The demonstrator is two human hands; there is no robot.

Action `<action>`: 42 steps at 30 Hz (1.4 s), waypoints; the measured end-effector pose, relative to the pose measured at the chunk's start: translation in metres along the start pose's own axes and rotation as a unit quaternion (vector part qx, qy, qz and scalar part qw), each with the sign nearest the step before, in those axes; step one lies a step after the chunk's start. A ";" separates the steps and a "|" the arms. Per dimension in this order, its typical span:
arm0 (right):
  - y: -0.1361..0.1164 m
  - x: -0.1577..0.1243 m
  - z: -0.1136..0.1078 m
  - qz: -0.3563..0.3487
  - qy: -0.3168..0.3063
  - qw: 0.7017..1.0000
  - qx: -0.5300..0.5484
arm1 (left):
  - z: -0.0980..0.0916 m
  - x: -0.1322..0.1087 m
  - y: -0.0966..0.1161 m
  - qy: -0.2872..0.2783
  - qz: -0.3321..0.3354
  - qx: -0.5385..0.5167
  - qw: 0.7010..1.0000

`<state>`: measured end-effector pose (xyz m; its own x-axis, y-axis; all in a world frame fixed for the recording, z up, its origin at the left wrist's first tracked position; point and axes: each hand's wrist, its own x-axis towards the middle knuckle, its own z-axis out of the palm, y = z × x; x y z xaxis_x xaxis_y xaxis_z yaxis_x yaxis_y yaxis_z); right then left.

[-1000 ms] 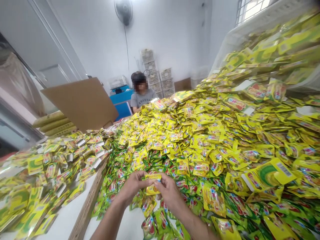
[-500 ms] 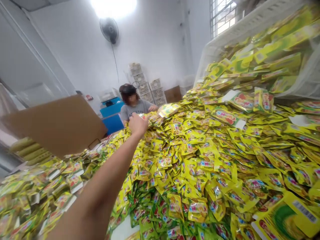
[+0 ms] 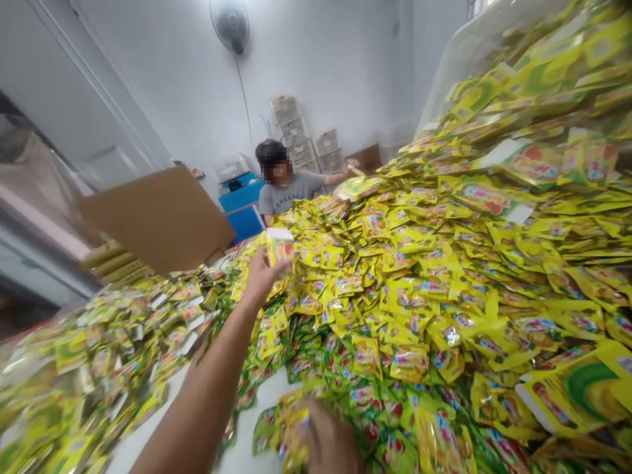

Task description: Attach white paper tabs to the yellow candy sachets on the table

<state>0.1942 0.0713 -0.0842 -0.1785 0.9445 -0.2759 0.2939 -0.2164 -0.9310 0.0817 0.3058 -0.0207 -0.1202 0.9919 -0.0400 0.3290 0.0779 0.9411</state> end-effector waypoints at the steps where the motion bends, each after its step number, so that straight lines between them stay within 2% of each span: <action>1: -0.003 0.003 -0.007 0.010 0.027 1.000 -0.002 | -0.015 -0.030 -0.009 -0.051 -0.022 -0.017 0.998; 4: -0.014 0.013 -0.026 -0.002 0.061 0.998 0.024 | -0.051 -0.124 -0.041 -0.151 -0.133 -0.015 0.979; 6: -0.017 0.019 -0.032 -0.013 0.095 0.995 0.042 | -0.065 -0.177 -0.062 -0.181 -0.186 -0.019 0.966; 8: -0.015 0.024 -0.031 -0.026 0.101 0.993 0.055 | -0.073 -0.218 -0.077 -0.185 -0.208 -0.046 0.960; 10: -0.010 0.026 -0.026 -0.043 0.049 0.996 0.068 | -0.076 -0.246 -0.088 -0.157 -0.210 -0.083 0.961; 12: -0.006 0.025 -0.021 -0.061 -0.039 0.996 0.058 | -0.079 -0.262 -0.095 -0.119 -0.206 -0.117 0.964; 14: -0.003 0.022 -0.018 -0.077 -0.109 0.991 0.013 | -0.082 -0.271 -0.097 -0.106 -0.206 -0.136 0.963; 16: -0.001 0.020 -0.016 -0.089 -0.131 0.986 -0.045 | -0.085 -0.274 -0.096 -0.122 -0.214 -0.141 0.959; 20: 0.003 0.020 -0.011 -0.134 -0.097 0.980 -0.113 | -0.085 -0.274 -0.092 -0.147 -0.235 -0.148 0.949; 24: 0.005 0.018 -0.002 -0.176 -0.047 0.977 -0.109 | -0.073 -0.271 -0.093 -0.137 -0.258 -0.169 0.941; 27: 0.003 0.015 0.001 -0.140 -0.021 0.987 -0.080 | -0.066 -0.269 -0.095 -0.104 -0.288 -0.210 0.928; 30: 0.003 0.015 -0.003 -0.092 -0.033 0.994 -0.051 | -0.065 -0.267 -0.095 -0.082 -0.313 -0.252 0.912; 32: 0.004 0.016 -0.006 -0.088 -0.026 0.995 -0.044 | -0.066 -0.266 -0.094 -0.078 -0.324 -0.266 0.905; 35: 0.004 0.018 -0.007 -0.107 0.026 0.992 -0.061 | -0.067 -0.265 -0.092 -0.084 -0.335 -0.278 0.897; 38: 0.004 0.018 -0.005 -0.114 0.051 0.990 -0.063 | -0.063 -0.264 -0.090 -0.085 -0.331 -0.282 0.897; 42: 0.002 0.016 -0.002 -0.072 0.037 0.997 -0.019 | -0.060 -0.261 -0.085 -0.081 -0.308 -0.269 0.909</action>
<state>0.1940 0.0864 -0.0901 -0.1527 0.9809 -0.1201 0.3048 -0.0689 -0.9499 0.0290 0.0344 -0.0701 0.0280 0.7816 -0.6231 -0.2639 0.6070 0.7496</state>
